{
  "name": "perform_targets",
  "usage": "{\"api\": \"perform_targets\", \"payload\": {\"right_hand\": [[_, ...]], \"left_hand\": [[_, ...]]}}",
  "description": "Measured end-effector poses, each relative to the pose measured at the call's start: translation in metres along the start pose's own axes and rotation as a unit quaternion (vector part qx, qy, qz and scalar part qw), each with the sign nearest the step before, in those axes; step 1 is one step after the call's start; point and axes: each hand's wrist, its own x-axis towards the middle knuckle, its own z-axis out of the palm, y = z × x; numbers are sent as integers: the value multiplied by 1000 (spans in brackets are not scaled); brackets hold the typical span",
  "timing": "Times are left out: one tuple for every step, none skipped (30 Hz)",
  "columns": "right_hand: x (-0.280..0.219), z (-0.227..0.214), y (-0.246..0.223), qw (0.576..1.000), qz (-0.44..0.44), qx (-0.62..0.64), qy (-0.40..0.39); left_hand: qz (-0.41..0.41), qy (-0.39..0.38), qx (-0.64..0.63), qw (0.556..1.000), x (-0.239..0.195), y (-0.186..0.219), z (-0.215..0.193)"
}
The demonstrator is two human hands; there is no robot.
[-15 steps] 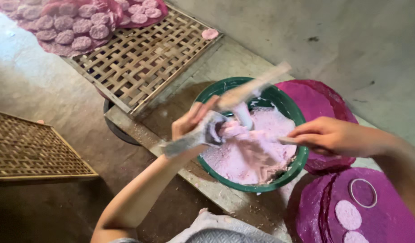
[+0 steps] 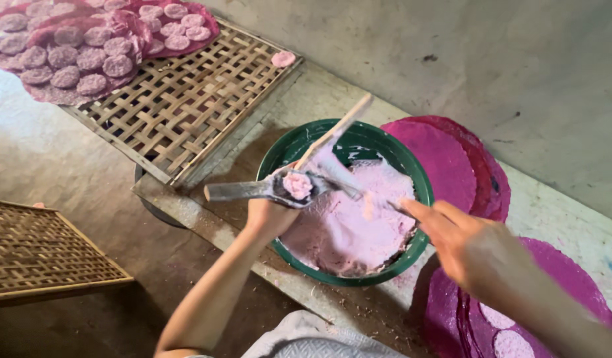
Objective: The person uses a specialized hand press tool to create circular dough discs on large pink mats, dipping the tool into a bowl of pink mixture between presses.
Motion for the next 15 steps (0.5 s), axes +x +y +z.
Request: {"api": "perform_targets", "payload": {"right_hand": [[14, 20, -7, 997, 0, 64, 52], [25, 42, -15, 986, 5, 127, 104], [40, 70, -30, 981, 0, 119, 151], [51, 91, -42, 974, -7, 109, 199], [50, 102, -52, 965, -14, 118, 233], [46, 107, -60, 955, -22, 129, 265], [34, 104, -59, 966, 13, 156, 204], [23, 98, -54, 972, 48, 182, 140], [15, 92, -46, 972, 82, 207, 76], [11, 88, -37, 952, 107, 275, 77], [11, 87, -29, 927, 132, 343, 77], [12, 90, -30, 896, 157, 408, 76], [13, 92, -27, 909, 130, 383, 100], [12, 94, -26, 920, 105, 358, 120], [14, 100, -29, 929, 79, 332, 140]], "left_hand": [[31, 18, 1, 999, -1, 2, 7], [62, 32, -1, 998, -4, 6, 24], [93, 46, -2, 995, -6, 10, 36], [71, 47, -60, 995, -7, 12, 42], [49, 48, -118, 991, -10, 14, 46], [26, 51, -173, 983, -10, 15, 47], [14, 41, -158, 986, -5, 12, 42], [2, 34, -143, 989, 1, 7, 31], [-11, 26, -127, 991, 6, 3, 21], [16, 56, -115, 992, 8, 1, 15], [44, 85, -103, 990, 11, -1, 9], [71, 113, -91, 987, 13, 0, 8], [85, 129, -43, 987, 13, 2, 10], [95, 143, 5, 985, 12, 4, 13], [106, 157, 53, 981, 10, 6, 16]]}}
